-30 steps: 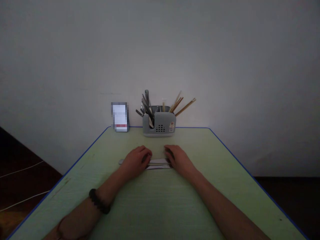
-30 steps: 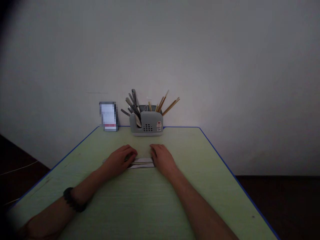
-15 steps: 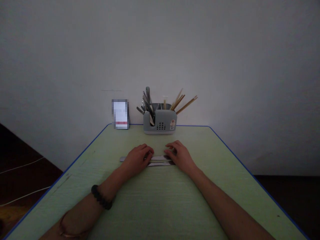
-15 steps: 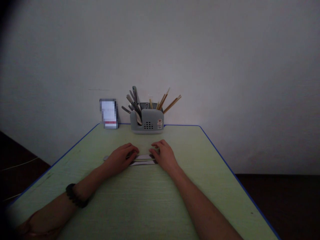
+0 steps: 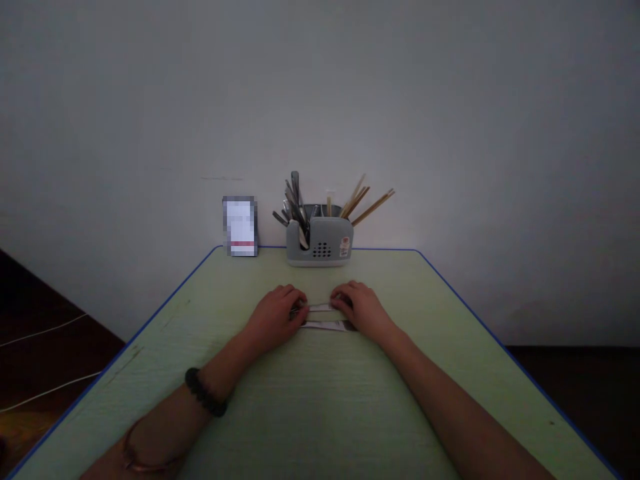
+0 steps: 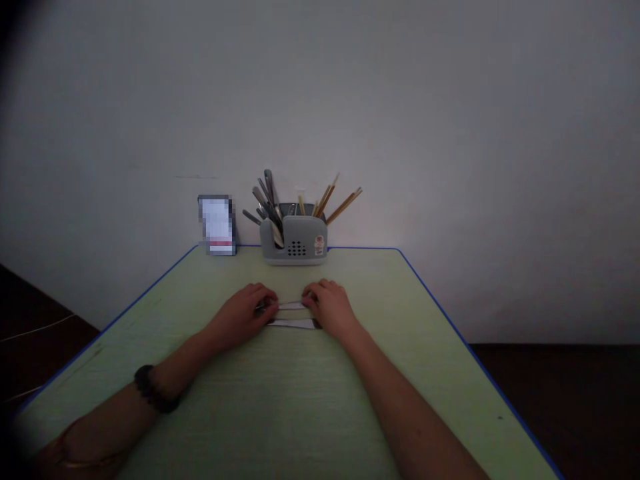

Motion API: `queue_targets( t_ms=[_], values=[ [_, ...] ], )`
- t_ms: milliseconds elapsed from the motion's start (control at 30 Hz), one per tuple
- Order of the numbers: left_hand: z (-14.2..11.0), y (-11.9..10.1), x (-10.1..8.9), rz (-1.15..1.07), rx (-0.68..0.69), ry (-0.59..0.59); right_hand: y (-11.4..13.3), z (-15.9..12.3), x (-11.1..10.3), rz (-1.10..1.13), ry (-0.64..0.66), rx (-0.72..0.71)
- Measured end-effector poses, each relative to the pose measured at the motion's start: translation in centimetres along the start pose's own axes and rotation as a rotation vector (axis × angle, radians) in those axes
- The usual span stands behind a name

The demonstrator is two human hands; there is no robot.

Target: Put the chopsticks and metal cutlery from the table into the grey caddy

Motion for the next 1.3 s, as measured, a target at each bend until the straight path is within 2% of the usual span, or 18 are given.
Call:
queue_targets(
  t_ms=[100,167,333,500,700,1000,1167,1300],
  values=[
    [0.0,0.1,-0.2,0.042,-0.014,0.001,-1.2,0.2,-0.3,-0.022,-0.047,0.054],
    [0.0,0.3,-0.2,0.033,-0.019,0.013,-1.1,0.0,-0.2,-0.029,-0.06,0.027],
    [0.0,0.9,0.0,-0.006,-0.045,0.037,1.1,-1.3,0.7,-0.074,-0.032,-0.144],
    [0.1,0.1,-0.1,0.077,-0.017,0.071,2.4,-1.8,1.0,-0.119,-0.016,-0.164],
    [0.4,-0.8,-0.1,0.169,0.057,0.087,2.3,-1.5,0.8,-0.194,-0.012,-0.082],
    [-0.4,1.3,0.0,0.216,-0.089,-0.044,1.2,-1.2,0.4,-0.457,-0.053,0.087],
    [-0.7,1.9,0.7,0.195,-0.109,-0.015,0.5,-0.9,0.2,-0.493,-0.057,0.096],
    [-0.8,2.0,0.8,0.18,-0.126,-0.018,0.8,-0.8,0.3,-0.48,-0.031,0.037]
  ],
)
Point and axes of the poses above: each hand's wrist, its own z-axis towards the middle knuckle, its own x-axis out of the palm, y = z × x, the point moved 5 cm from there along z, towards the middle knuckle, and after that the axes turned 14 degrees about x, right-handed, at the moved point
